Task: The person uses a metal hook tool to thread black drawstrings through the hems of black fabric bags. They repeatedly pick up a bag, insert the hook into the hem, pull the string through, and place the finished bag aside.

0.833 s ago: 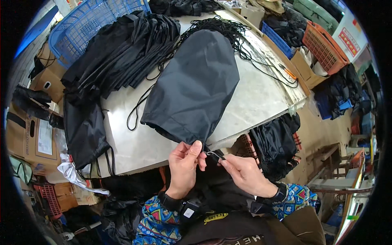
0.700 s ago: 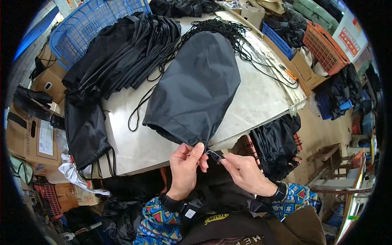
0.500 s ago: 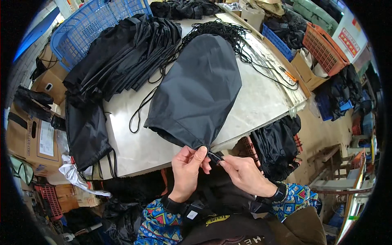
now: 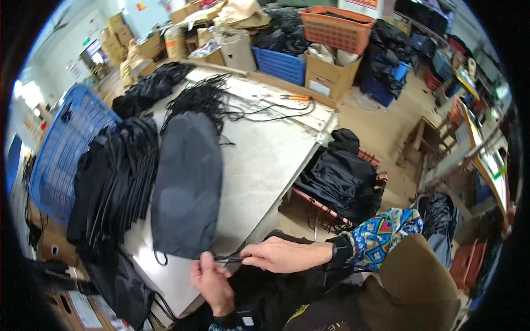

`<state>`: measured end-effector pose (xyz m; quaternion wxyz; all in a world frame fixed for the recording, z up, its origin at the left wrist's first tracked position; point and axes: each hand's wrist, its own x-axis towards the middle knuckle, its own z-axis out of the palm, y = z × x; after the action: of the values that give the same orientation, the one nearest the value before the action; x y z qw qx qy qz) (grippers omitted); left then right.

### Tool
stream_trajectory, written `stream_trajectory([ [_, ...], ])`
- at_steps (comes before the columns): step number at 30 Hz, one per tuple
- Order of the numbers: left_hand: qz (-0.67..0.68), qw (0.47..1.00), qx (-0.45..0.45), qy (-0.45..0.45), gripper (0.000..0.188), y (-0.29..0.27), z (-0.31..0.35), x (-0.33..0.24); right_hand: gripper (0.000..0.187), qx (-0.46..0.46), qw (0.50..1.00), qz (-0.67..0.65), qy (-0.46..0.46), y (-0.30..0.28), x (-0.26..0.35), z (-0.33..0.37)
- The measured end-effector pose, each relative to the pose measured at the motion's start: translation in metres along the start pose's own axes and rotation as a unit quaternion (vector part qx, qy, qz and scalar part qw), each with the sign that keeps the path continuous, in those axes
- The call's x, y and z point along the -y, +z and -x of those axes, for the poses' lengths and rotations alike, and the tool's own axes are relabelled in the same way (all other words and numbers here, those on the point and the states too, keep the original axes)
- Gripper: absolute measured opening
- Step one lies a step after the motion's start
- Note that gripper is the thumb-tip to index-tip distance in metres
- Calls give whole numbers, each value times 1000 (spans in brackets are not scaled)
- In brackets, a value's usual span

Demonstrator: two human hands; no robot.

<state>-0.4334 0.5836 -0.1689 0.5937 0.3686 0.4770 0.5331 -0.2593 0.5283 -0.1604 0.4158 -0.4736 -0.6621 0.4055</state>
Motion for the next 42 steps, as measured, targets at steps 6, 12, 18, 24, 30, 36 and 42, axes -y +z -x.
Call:
stream_trajectory([
  [6,2,998,-53,29,19,-18,-15,-14,20,60,996,70,4,-34,-23,54],
  [12,-109,989,66,-71,24,17,28,-6,18,9,999,31,-7,-13,-26,35],
  [18,-103,984,142,-7,26,28,42,-2,23,9,1000,1,-15,-6,-14,24],
  [24,-71,997,-35,-24,25,26,25,-29,26,57,995,-74,33,-6,-16,37],
  [30,-66,996,-51,41,31,-15,-6,-23,26,114,988,-97,25,-26,-19,65],
  [36,-182,982,52,-8,33,22,33,-15,22,-3,997,-79,-14,-20,-24,59],
  [42,-213,968,132,11,36,16,45,-1,19,-50,995,-85,14,3,-20,41],
])
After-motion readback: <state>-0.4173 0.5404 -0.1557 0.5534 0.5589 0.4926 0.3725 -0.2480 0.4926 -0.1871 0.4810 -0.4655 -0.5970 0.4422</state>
